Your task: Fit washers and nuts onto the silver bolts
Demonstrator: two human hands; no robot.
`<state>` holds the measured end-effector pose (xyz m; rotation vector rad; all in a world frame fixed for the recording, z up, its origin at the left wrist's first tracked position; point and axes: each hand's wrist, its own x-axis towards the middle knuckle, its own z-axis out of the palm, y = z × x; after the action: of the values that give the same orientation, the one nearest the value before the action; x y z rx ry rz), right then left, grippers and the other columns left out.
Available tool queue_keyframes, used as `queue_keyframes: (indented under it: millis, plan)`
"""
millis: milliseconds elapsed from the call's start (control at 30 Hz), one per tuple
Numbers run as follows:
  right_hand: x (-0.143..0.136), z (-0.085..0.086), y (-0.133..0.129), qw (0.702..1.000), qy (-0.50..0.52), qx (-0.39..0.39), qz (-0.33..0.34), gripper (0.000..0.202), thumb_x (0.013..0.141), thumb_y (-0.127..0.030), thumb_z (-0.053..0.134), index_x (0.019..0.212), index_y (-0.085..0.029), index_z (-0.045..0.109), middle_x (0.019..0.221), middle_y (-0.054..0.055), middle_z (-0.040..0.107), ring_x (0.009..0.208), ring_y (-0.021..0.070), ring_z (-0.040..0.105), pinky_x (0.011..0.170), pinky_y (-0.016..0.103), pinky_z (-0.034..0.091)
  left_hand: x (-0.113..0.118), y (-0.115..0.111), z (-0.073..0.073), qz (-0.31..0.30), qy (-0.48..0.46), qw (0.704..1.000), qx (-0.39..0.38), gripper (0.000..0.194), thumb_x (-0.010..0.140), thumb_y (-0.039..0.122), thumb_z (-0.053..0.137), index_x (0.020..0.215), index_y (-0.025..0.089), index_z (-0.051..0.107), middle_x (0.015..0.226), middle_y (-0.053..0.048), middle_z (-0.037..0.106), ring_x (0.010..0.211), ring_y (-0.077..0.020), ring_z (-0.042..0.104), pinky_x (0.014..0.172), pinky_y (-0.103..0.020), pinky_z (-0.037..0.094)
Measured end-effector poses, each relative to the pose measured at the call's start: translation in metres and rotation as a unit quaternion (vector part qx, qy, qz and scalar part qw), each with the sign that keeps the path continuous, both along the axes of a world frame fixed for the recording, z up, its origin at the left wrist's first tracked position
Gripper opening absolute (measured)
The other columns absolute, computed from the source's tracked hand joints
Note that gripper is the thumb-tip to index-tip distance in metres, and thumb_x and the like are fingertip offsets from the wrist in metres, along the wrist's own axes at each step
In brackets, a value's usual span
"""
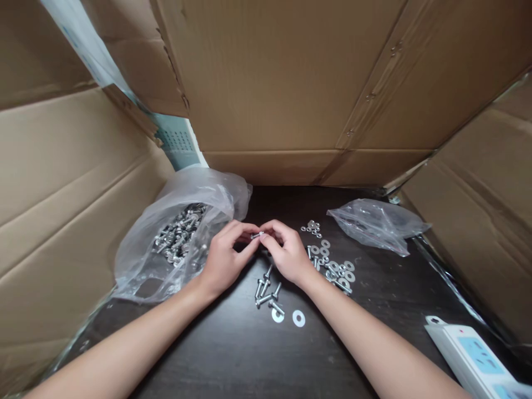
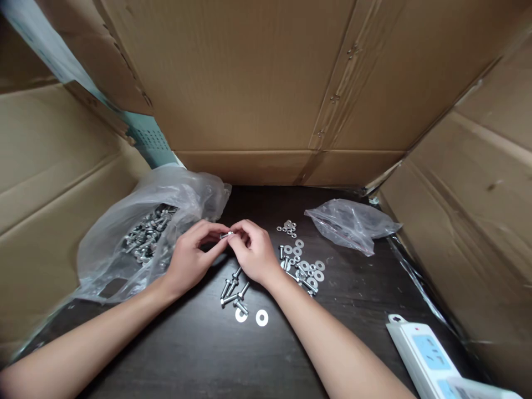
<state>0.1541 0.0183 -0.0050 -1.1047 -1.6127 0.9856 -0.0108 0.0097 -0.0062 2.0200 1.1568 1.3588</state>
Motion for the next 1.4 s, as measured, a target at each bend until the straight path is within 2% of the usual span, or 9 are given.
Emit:
queue_keyframes:
  millis: [200, 700, 800, 1000, 1400]
  plan:
    - [0.0013, 0.0004, 0.0003, 1.0, -0.003, 0.0, -0.002, 0.01, 0.086, -0.027, 0.056, 0.085, -0.02, 0.063, 0.079, 0.001, 0.064, 0.07, 0.016, 0.059, 0.066, 0.028, 0.047, 0.0003, 0.0011, -0.0008, -0.004, 0.003, 1.0, -0.003, 0.008, 0.093, 0.022, 0.071, 0.099, 0.019, 0.073, 0.092, -0.003, 0.07, 0.079, -0.0158, 0.07, 0.074, -0.029, 0.063]
    - [0.0012, 0.0034, -0.0008, 1.0, -0.013, -0.001, 0.0, 0.022, 0.09, -0.033, 0.054, 0.071, -0.022, 0.055, 0.065, -0.002, 0.052, 0.061, 0.0139, 0.049, 0.057, 0.027, 0.038, 0.0005, -0.0009, 0.0009, -0.013, 0.02, 1.0, 0.01, 0.008, 0.094, 0.019, 0.068, 0.101, 0.02, 0.073, 0.092, -0.003, 0.07, 0.078, -0.0149, 0.069, 0.075, -0.028, 0.062]
    - [0.0012, 0.0031, -0.0008, 1.0, -0.003, -0.01, 0.005, 0.022, 0.09, -0.034, 0.054, 0.073, -0.021, 0.057, 0.067, -0.001, 0.054, 0.061, 0.0142, 0.05, 0.057, 0.027, 0.04, 0.0008, -0.0011, 0.0008, -0.011, 0.018, 1.0, 0.004, 0.008, 0.095, 0.019, 0.067, 0.101, 0.02, 0.072, 0.093, -0.004, 0.07, 0.08, -0.0159, 0.07, 0.076, -0.029, 0.062]
    - [0.0014, 0.0003, -0.0005, 1.0, 0.01, -0.014, 0.004, 0.013, 0.087, -0.032, 0.057, 0.088, -0.021, 0.063, 0.08, 0.002, 0.065, 0.071, 0.0169, 0.059, 0.062, 0.028, 0.047, 0.0013, -0.0003, -0.0007, -0.006, -0.006, 1.0, -0.016, 0.009, 0.093, 0.02, 0.069, 0.102, 0.019, 0.072, 0.096, -0.004, 0.07, 0.082, -0.0169, 0.072, 0.077, -0.03, 0.064]
    - [0.0006, 0.0012, -0.0008, 1.0, -0.001, -0.006, 0.01, 0.02, 0.091, -0.035, 0.054, 0.079, -0.02, 0.06, 0.072, 0.0, 0.058, 0.063, 0.0141, 0.053, 0.059, 0.027, 0.042, 0.0014, -0.0001, -0.0011, -0.009, 0.0, 1.0, -0.002, 0.01, 0.093, 0.017, 0.068, 0.102, 0.019, 0.072, 0.095, -0.004, 0.07, 0.08, -0.0157, 0.071, 0.076, -0.029, 0.063]
